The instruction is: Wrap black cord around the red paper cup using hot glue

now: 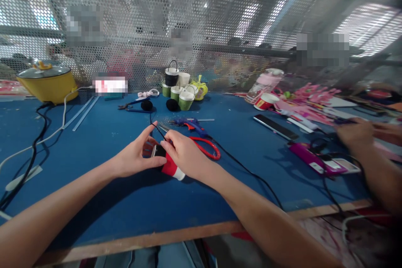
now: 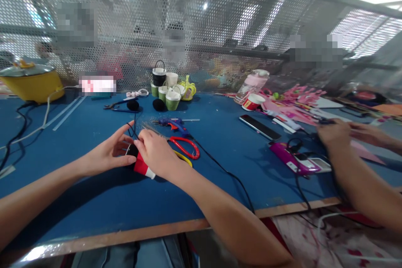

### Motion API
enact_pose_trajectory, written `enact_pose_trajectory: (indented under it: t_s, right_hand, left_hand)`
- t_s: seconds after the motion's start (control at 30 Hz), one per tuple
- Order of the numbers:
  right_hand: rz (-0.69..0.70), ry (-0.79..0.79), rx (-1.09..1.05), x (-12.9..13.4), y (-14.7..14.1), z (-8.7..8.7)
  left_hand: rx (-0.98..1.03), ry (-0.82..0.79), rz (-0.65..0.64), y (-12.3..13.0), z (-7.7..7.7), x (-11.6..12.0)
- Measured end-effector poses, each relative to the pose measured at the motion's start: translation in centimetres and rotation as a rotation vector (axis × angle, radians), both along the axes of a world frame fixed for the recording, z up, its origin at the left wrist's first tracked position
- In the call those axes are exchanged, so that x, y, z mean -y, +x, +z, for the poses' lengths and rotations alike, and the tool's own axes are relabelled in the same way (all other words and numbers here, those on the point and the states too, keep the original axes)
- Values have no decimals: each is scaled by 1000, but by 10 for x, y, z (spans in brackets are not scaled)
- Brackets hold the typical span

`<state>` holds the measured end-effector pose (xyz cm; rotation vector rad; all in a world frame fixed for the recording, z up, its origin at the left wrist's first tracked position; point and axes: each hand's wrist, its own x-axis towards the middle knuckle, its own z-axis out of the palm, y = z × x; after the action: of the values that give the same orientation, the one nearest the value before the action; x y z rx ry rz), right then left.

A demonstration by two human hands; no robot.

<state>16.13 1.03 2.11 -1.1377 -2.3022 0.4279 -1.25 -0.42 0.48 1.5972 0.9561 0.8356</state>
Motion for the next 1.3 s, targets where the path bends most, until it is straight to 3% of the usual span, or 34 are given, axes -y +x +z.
enact_pose_trajectory:
  t_s: [0.33,0.5,0.7,0.97,1.03,1.13,1.2,1.3]
  right_hand:
    - [2,55,62,8,-2,1]
    - [17,-7,-25,5,-1,6]
    - [74,-132,-174,-10,-8,29]
    - [251,-124,-15,-33,-50,68]
    - [192,-162,-44,-46,-42,72]
    - [-116,-165,-133,-68,-6,68]
    - [-350,-92,-52,-78,26,59]
    - [-452,-109,69,-84,62,33]
  left_hand:
    - [-9,-78,52,3,1,2]
    - [31,-91,28,2,0,3]
    - [75,3,-53,2,-5,3]
    - [46,26,-136,3,-7,6]
    - [62,56,-120,3,-6,6]
    - [74,126,-55,2,-4,4]
    - [63,156,-18,2,-4,3]
    - [38,178,7,2,-4,2]
